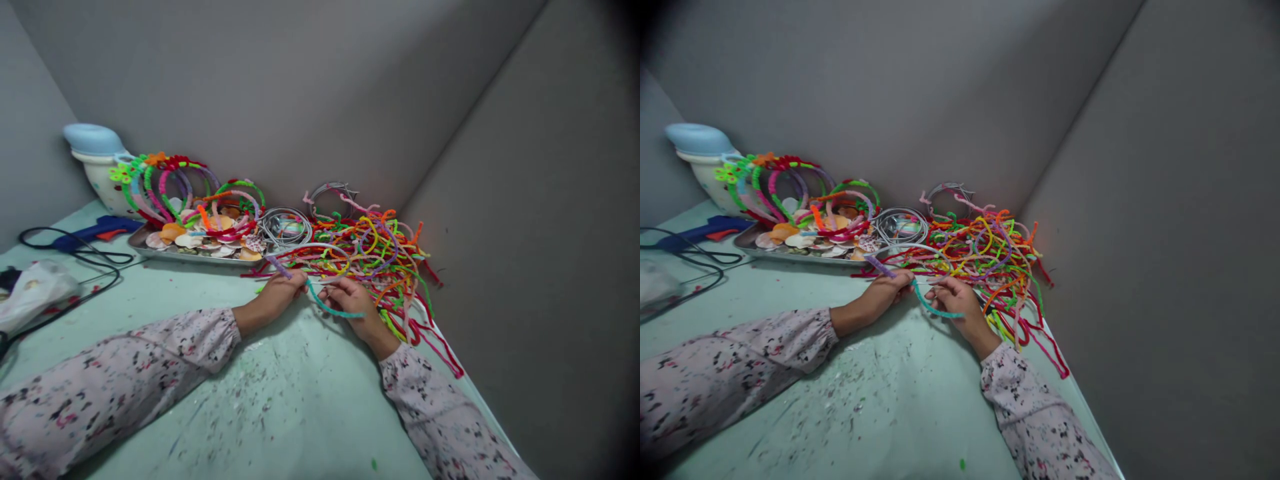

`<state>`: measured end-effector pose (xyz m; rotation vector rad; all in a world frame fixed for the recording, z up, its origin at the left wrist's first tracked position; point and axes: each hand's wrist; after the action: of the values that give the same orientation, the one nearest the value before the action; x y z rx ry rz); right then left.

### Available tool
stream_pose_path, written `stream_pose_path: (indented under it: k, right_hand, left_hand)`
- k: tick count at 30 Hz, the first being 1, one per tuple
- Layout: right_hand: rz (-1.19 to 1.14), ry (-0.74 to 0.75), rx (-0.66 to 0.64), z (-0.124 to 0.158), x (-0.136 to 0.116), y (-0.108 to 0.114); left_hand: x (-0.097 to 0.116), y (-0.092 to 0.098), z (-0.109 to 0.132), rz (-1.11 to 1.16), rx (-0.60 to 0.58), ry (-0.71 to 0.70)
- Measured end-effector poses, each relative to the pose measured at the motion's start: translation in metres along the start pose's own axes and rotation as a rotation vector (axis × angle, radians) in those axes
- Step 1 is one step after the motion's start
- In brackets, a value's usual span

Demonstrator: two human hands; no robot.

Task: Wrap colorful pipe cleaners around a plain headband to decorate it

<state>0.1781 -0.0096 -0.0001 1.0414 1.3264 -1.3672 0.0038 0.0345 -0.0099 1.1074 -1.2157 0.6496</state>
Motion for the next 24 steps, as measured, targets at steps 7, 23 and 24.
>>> stream_pose_path:
  k: [7, 23, 24]
  right_hand:
    - [0.219, 0.173, 0.070, 0.000, 0.011, -0.007]
    - [0.531, 0.510, 0.047, 0.004, 0.013, -0.001]
    - [0.530, 0.504, 0.042, 0.004, 0.013, 0.000]
  left_hand:
    - [0.001, -0.002, 0.001, 0.027, -0.093, 0.048]
    - [0.016, 0.000, 0.005, 0.122, -0.143, 0.102]
    - [0.017, -0.001, 0.005, 0.137, -0.146, 0.111]
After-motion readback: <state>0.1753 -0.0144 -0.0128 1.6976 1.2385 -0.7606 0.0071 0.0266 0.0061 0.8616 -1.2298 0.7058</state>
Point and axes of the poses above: each hand's wrist, its own z-axis away from the middle knuckle, its own y-axis out of the back of the hand, x = y × z, and after that the axes turned 6 degrees about -z, right-handed
